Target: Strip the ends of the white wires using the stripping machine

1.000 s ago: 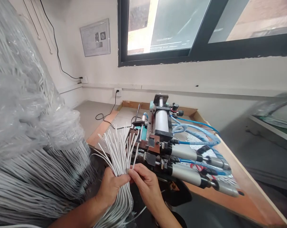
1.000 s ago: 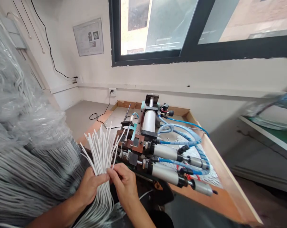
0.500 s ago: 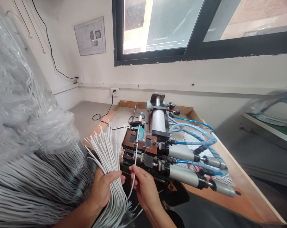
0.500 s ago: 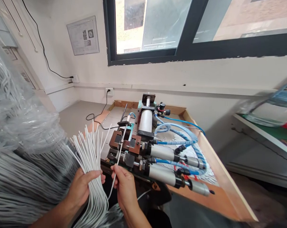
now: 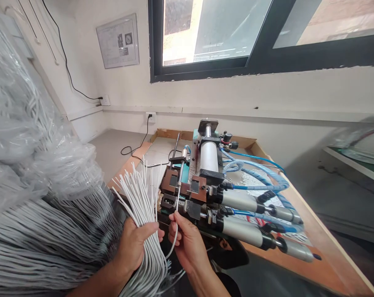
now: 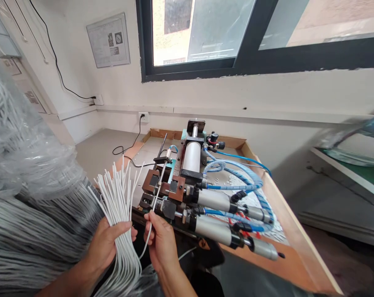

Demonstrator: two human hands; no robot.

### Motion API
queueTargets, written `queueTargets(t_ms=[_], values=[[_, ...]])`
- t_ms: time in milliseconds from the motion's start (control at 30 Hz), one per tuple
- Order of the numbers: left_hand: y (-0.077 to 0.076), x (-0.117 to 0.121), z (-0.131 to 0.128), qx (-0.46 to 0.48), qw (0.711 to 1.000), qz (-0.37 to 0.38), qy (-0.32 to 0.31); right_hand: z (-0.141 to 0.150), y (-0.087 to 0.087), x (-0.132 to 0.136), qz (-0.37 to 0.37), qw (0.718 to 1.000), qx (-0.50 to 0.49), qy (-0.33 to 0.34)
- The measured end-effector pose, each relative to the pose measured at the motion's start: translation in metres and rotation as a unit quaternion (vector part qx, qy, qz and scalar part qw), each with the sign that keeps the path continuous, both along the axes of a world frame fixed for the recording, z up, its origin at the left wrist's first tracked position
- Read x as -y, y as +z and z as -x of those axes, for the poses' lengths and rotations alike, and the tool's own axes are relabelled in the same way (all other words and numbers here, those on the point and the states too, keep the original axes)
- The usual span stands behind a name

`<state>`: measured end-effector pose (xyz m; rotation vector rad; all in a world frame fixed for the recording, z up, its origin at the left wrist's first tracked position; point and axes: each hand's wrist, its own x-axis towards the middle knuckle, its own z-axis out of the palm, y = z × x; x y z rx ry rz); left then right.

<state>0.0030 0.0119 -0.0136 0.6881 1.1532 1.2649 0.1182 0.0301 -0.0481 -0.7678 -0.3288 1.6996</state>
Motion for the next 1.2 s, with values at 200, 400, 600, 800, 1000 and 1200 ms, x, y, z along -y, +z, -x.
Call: queueTargets(t_ms=[200, 400, 600, 800, 1000, 1200], values=[[0.000, 0.003, -0.002, -0.010, 1.000, -0.015, -0.011, 0.007, 0.005, 0.003, -0.007, 1.000, 0.004, 0.030], [0.003, 0.007, -0.005, -0.007, 0.998, -0.046, -0.052, 0.013, 0.011, 0.012, -0.035, 0.994, 0.107, 0.009], [-0.004, 0.005, 0.000, 0.021, 1.000, 0.004, -0.001, 0.007, -0.001, 0.020, 0.009, 0.988, 0.116, -0.102], [-0.003, 0.004, 0.001, 0.030, 0.999, 0.014, 0.018, 0.003, -0.003, 0.021, 0.037, 0.991, 0.098, -0.083], [-0.003, 0.003, 0.000, 0.024, 0.999, 0.017, 0.023, 0.000, 0.001, 0.016, 0.038, 0.992, 0.100, -0.068], [-0.005, 0.003, 0.000, 0.018, 1.000, 0.016, 0.013, -0.002, 0.000, 0.015, 0.016, 0.990, 0.125, -0.063]])
